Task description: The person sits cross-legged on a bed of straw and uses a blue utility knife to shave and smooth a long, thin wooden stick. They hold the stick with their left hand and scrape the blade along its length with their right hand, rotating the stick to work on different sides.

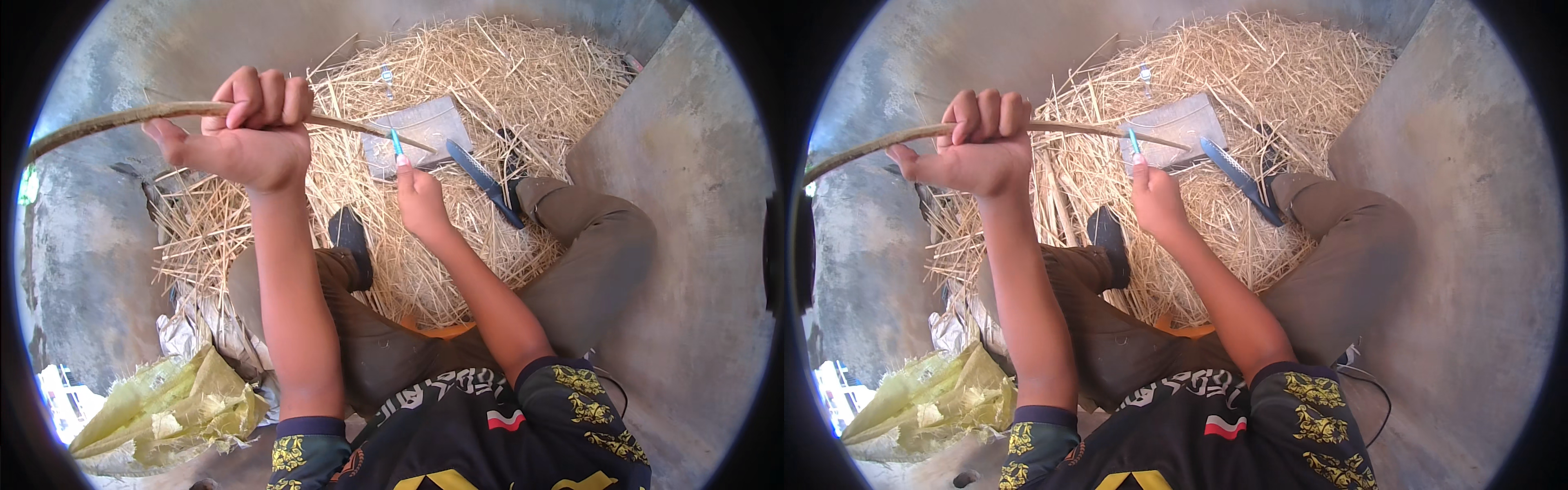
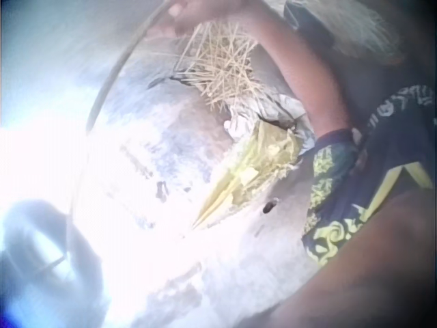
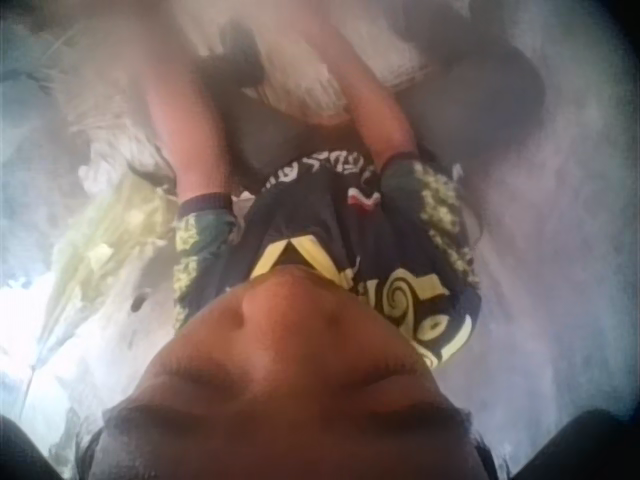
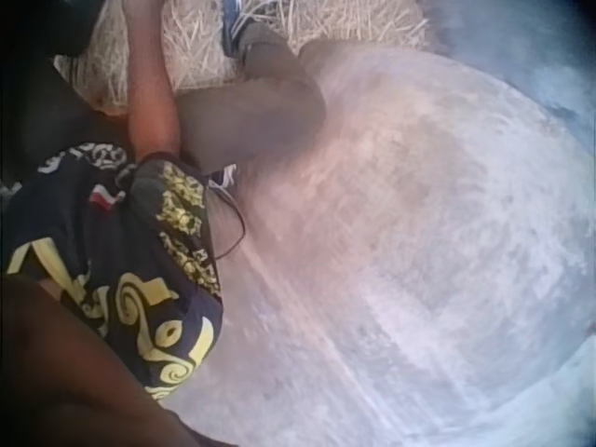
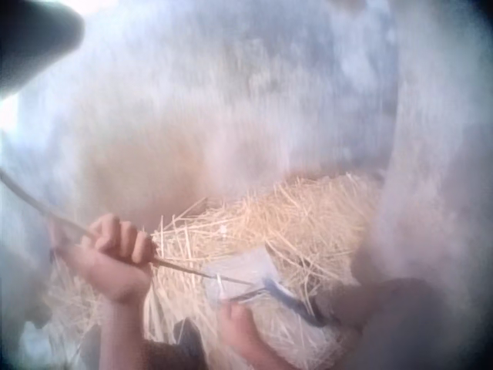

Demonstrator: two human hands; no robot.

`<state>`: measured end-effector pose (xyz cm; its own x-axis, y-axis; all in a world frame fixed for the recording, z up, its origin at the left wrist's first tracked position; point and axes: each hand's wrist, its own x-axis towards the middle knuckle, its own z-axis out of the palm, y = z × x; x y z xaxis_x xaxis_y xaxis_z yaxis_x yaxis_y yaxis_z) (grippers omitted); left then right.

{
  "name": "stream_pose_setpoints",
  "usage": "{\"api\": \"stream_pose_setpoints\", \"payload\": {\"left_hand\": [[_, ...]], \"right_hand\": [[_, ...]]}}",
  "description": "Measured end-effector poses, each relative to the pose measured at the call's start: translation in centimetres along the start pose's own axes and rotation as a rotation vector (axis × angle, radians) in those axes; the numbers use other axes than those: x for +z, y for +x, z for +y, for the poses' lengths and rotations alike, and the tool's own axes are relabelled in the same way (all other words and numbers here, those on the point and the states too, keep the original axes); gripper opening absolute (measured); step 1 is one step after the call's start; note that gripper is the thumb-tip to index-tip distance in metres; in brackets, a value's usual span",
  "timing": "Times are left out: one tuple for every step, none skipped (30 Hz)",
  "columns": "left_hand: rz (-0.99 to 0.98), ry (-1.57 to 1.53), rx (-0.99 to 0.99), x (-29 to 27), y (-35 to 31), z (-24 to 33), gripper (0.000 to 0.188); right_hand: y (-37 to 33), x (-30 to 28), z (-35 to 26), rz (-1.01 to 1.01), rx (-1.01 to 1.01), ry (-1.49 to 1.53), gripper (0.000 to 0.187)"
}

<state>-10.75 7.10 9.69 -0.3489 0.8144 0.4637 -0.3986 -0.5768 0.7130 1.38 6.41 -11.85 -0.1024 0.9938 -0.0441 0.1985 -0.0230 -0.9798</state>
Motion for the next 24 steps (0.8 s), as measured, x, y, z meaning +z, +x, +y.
{"api": "stream_pose_setpoints", "payload": {"left_hand": [[0.004,-0.011,-0.009,-0.1,-0.1,0.1,0.078],[0.000,-0.020,-0.020,-0.1,-0.1,0.2,0.078],[-0.003,-0.028,-0.030,-0.1,-0.1,0.2,0.079],[-0.038,-0.025,-0.045,-0.2,-0.4,0.2,0.080],[-0.032,-0.059,-0.045,-0.3,-0.5,0.1,0.081],[-0.026,-0.093,-0.046,-0.4,-0.5,0.1,0.082],[-0.013,-0.127,-0.048,-0.5,-0.5,0.0,0.084],[0.026,-0.080,-0.033,-0.4,-0.5,0.0,0.083],[0.031,-0.087,-0.026,-0.5,-0.4,0.0,0.083],[0.038,-0.091,-0.019,-0.7,-0.1,0.1,0.083],[0.045,-0.095,-0.012,-1.0,0.0,0.2,0.083],[0.041,-0.092,-0.004,-1.2,-0.2,0.2,0.083],[0.059,-0.080,-0.007,-1.2,-0.2,0.3,0.083],[0.076,-0.067,-0.011,-1.3,-0.4,0.2,0.083],[0.093,-0.056,-0.015,-1.1,-0.4,0.3,0.083],[0.156,-0.013,-0.001,-0.8,-0.2,0.2,0.084],[0.159,-0.021,0.000,-1.0,-0.3,0.3,0.084],[0.161,-0.029,0.001,-1.5,-0.3,0.6,0.084],[0.158,-0.041,0.000,-1.5,-0.3,0.7,0.084],[0.160,0.006,0.004,-0.8,-0.6,0.7,0.084],[0.145,-0.004,0.010,-0.8,-0.4,0.4,0.083],[0.132,-0.007,0.014,-0.8,-0.4,0.4,0.083],[0.108,-0.020,0.020,-0.7,0.1,0.2,0.083],[0.104,-0.031,0.011,-0.6,0.3,0.1,0.083]], "right_hand": [[0.0,-0.1,0.7,-0.010,0.071,-0.029,0.067],[0.3,-0.3,2.2,-0.014,0.141,-0.051,0.067],[0.5,-0.5,4.1,-0.019,0.211,-0.074,0.067],[0.6,-1.2,4.6,-0.041,0.221,-0.116,0.069],[0.8,-1.1,4.9,-0.046,0.230,-0.114,0.068],[1.0,-1.1,5.2,-0.053,0.239,-0.113,0.068],[0.7,-1.4,4.2,-0.064,0.251,-0.116,0.067],[0.1,-0.9,2.6,-0.003,0.158,-0.051,0.064],[-0.1,-0.6,1.8,-0.013,0.088,-0.019,0.063],[-0.3,-0.4,1.2,-0.026,0.017,0.015,0.062],[-0.5,-0.3,1.0,-0.039,-0.053,0.049,0.061],[-0.6,-0.8,1.3,-0.079,0.054,-0.072,0.065],[-0.3,-1.0,1.7,-0.081,0.068,-0.116,0.064],[0.0,-1.0,2.3,-0.083,0.083,-0.161,0.063],[0.3,-1.0,2.7,-0.084,0.099,-0.205,0.062],[0.4,-0.8,2.2,-0.094,0.111,-0.177,0.059],[-0.2,-1.0,0.4,-0.127,0.122,-0.183,0.059],[-1.1,-1.4,-1.5,-0.159,0.132,-0.189,0.059],[-1.6,-1.6,-2.6,-0.185,0.142,-0.194,0.060],[-1.8,-1.3,-2.7,-0.155,0.084,-0.207,0.061],[-1.4,-1.4,-1.7,-0.146,0.127,-0.208,0.061],[-0.9,-1.4,0.0,-0.143,0.176,-0.204,0.062],[0.0,-1.6,1.6,-0.125,0.217,-0.201,0.063],[0.7,-1.9,2.7,-0.099,0.303,-0.354,0.063]]}}
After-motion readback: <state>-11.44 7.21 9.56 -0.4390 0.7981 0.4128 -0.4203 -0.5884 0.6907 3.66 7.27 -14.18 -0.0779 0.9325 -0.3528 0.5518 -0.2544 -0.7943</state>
